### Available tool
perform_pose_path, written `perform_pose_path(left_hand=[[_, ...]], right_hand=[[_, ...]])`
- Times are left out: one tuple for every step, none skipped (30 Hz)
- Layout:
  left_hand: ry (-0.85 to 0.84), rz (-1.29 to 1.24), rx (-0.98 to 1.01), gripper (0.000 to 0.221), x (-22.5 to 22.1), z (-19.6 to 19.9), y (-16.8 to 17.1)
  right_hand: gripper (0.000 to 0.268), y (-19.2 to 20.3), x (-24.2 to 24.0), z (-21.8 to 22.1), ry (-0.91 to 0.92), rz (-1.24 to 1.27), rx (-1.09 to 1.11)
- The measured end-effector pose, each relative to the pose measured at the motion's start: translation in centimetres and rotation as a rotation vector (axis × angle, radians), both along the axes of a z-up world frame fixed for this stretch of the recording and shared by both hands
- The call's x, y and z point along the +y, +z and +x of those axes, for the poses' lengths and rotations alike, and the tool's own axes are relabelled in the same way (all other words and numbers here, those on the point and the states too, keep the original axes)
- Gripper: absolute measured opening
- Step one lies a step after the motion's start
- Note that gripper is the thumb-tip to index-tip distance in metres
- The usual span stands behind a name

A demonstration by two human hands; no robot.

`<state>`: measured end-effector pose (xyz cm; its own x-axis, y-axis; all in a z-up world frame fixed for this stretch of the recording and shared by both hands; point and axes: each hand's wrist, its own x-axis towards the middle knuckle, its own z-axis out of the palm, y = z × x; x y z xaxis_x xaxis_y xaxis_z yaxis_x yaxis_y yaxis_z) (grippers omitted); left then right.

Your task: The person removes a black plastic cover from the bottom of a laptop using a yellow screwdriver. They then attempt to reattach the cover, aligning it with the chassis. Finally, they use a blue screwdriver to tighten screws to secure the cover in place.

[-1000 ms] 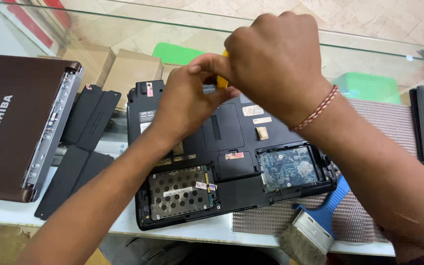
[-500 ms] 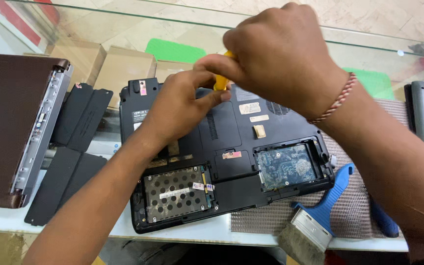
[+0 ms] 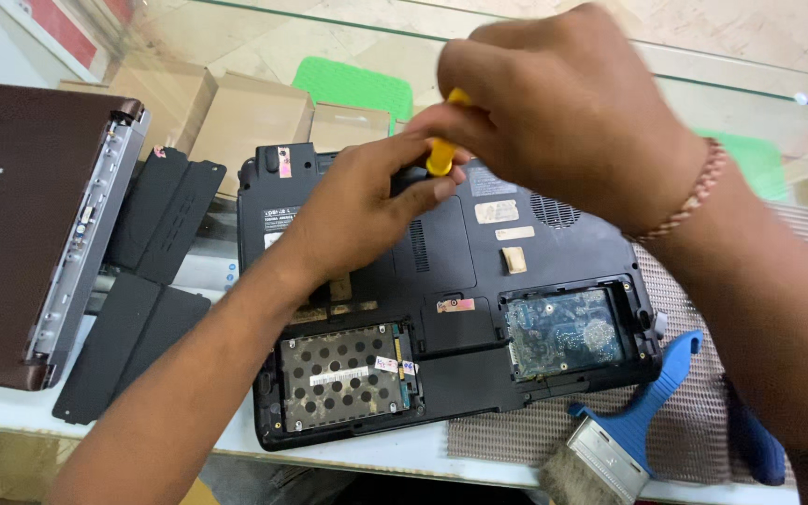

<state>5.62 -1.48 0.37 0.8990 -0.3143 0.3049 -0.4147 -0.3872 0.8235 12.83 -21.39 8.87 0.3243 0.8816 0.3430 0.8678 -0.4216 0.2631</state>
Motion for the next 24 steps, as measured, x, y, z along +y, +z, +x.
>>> perform_pose_path(left_hand=[[-0.006, 0.002, 0.001, 0.024, 0.0, 0.0, -0.2], [0.032, 0.022, -0.099, 0.022, -0.1, 0.1, -0.4], [0.074, 0.036, -0.202, 0.022, -0.2, 0.1, -0.6], [0.070, 0.034, -0.203, 0.022, -0.3, 0.3, -0.9], [0.131, 0.068, -0.181, 0.025, -0.3, 0.5, -1.2], [0.192, 0.103, -0.158, 0.027, -0.3, 0.6, -1.4], [0.194, 0.106, -0.161, 0.027, -0.4, 0.4, -0.7], [0.179, 0.049, -0.096, 0.023, -0.5, 0.2, 0.1], [0.159, -0.010, -0.032, 0.028, -0.7, 0.1, 0.9], [0.156, -0.008, -0.037, 0.028, -0.4, 0.4, 0.5], [0.144, 0.001, -0.076, 0.021, -0.3, 0.6, 0.0], [0.133, 0.009, -0.116, 0.016, -0.1, 0.8, -0.5], [0.137, 0.006, -0.115, 0.016, -0.1, 0.6, -0.3], [0.095, -0.028, -0.085, 0.020, -0.1, 0.5, -0.1], [0.051, -0.058, -0.055, 0.026, 0.0, 0.3, 0.2], [0.053, -0.058, -0.055, 0.026, 0.1, 0.1, 0.1], [0.092, -0.030, -0.026, 0.026, 0.0, 0.1, 0.0], [0.129, -0.001, 0.003, 0.026, 0.0, 0.1, -0.1], [0.130, -0.003, 0.001, 0.026, 0.2, 0.3, -0.8], [0.141, 0.038, -0.072, 0.028, 0.3, 0.4, -1.5], [0.148, 0.081, -0.145, 0.032, 0.5, 0.6, -2.2], [0.146, 0.082, -0.145, 0.032, 0.5, 0.6, -2.1], [0.144, 0.123, -0.119, 0.027, 0.3, 0.6, -2.0], [0.141, 0.164, -0.093, 0.026, 0.2, 0.6, -1.9]], right_hand=[[0.042, -0.7, 0.4, -0.1, -0.006, 0.002, 0.001], [0.053, -1.5, 0.7, -0.2, -0.066, 0.002, -0.077], [0.064, -2.1, 1.1, -0.2, -0.123, -0.003, -0.158], [0.064, -1.8, 1.4, -0.3, -0.126, -0.005, -0.159], [0.065, -1.6, 1.7, -0.4, -0.185, -0.035, -0.214], [0.066, -1.4, 2.1, -0.6, -0.243, -0.065, -0.268], [0.066, -0.8, 2.0, -0.5, -0.242, -0.061, -0.270], [0.040, -0.2, 1.9, -0.4, -0.187, -0.060, -0.131], [0.030, 0.4, 1.8, -0.3, -0.136, -0.059, 0.006], [0.030, 1.5, 1.5, -0.6, -0.139, -0.056, 0.002], [0.034, 2.5, 1.2, -0.8, 0.086, -0.020, 0.237], [0.051, 3.4, 0.9, -1.1, 0.313, 0.019, 0.470], [0.051, 3.3, 0.5, -0.9, 0.316, 0.015, 0.471], [0.035, 3.2, 0.1, -0.8, 0.270, 0.023, 0.377], [0.024, 3.0, -0.3, -0.7, 0.223, 0.036, 0.284], [0.024, 2.6, -0.1, -0.5, 0.226, 0.036, 0.284], [0.023, 2.4, -0.2, -0.2, 0.197, 0.048, 0.267], [0.022, 2.1, -0.2, 0.0, 0.168, 0.060, 0.249], [0.022, 1.9, -0.2, 0.3, 0.168, 0.059, 0.247], [0.007, 1.7, -0.2, 0.5, 0.127, 0.040, 0.216], [0.017, 1.5, -0.2, 0.8, 0.083, 0.024, 0.187], [0.017, 1.2, -0.1, 0.8, 0.081, 0.026, 0.187], [0.022, 1.0, -0.1, 0.8, 0.070, 0.036, 0.175], [0.029, 0.8, -0.1, 0.8, 0.059, 0.047, 0.163]])
